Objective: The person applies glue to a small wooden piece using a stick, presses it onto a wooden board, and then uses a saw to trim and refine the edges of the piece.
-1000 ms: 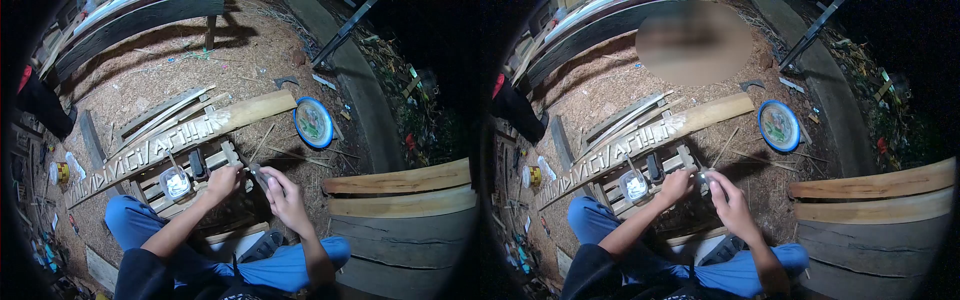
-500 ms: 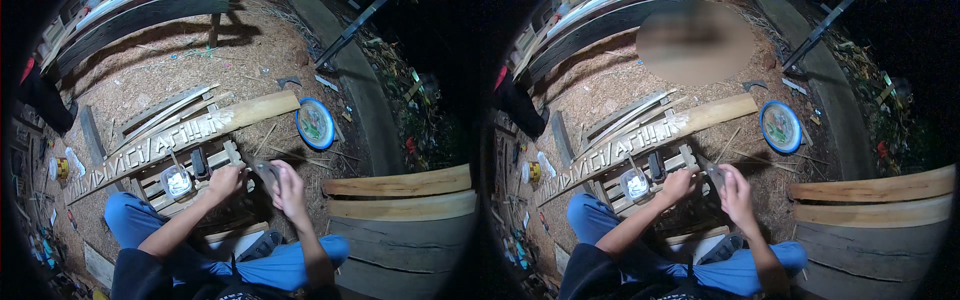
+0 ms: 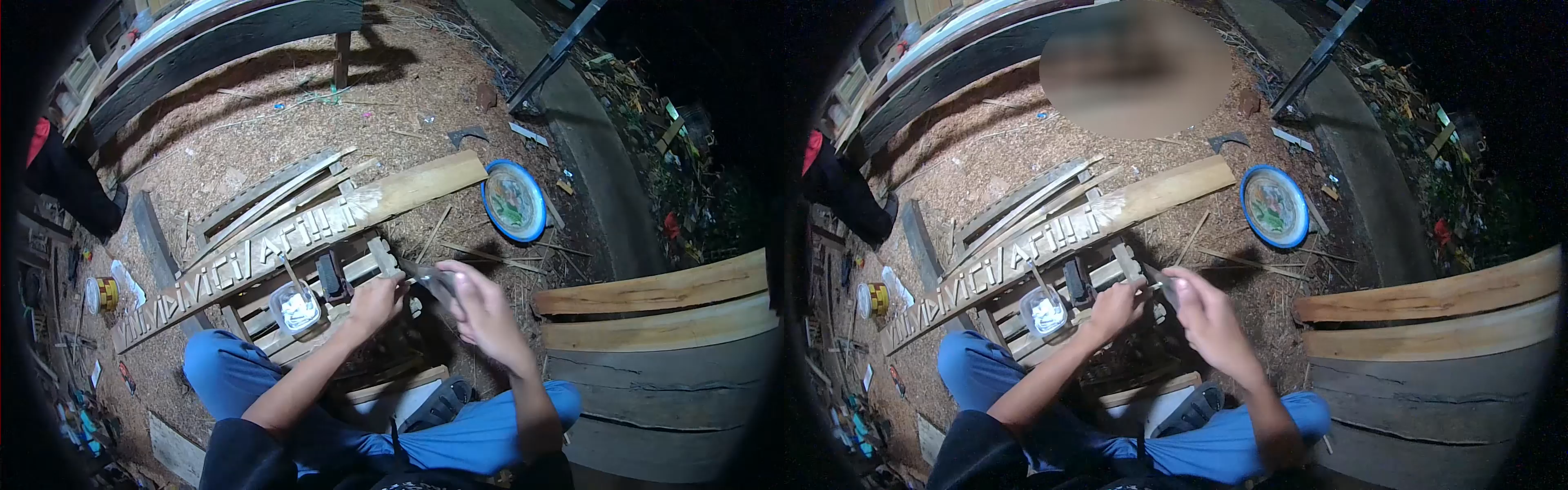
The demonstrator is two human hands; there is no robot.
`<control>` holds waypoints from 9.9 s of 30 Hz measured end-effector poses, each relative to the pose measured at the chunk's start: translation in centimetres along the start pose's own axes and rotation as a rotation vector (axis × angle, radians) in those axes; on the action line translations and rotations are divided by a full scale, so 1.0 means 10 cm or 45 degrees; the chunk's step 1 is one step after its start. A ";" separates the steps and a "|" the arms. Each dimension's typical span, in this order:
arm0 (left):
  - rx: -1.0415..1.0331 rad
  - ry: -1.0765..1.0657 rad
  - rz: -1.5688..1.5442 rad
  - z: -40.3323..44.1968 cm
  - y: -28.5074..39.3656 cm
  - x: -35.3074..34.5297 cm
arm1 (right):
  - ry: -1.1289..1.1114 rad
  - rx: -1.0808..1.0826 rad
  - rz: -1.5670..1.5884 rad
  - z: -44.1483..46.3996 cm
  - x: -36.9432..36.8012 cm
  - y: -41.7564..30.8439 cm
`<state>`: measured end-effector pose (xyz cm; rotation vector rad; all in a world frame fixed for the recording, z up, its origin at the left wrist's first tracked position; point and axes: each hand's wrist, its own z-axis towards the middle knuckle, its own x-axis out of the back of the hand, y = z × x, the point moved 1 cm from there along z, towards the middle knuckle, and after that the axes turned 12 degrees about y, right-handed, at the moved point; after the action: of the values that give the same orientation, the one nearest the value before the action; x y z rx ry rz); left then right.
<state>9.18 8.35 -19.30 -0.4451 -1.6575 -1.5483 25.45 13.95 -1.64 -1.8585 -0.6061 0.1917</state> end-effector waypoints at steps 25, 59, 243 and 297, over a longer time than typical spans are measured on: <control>-0.084 -0.023 0.085 -0.02 -0.04 -0.05 | 0.155 0.082 0.090 0.10 -0.09 0.48; -0.150 -0.063 0.046 0.03 -0.03 0.01 | 0.190 0.020 0.228 0.07 -0.05 0.55; 0.048 -0.052 0.027 0.01 0.06 0.05 | 0.192 -0.003 0.307 -0.23 0.02 0.53; 0.003 -0.074 0.012 -0.01 0.02 -0.03 | 0.158 0.018 0.265 -0.24 0.12 0.55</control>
<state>9.50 8.35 -19.39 -0.5002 -1.6984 -1.5399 29.26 11.15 -5.62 -1.9032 -0.3254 0.2150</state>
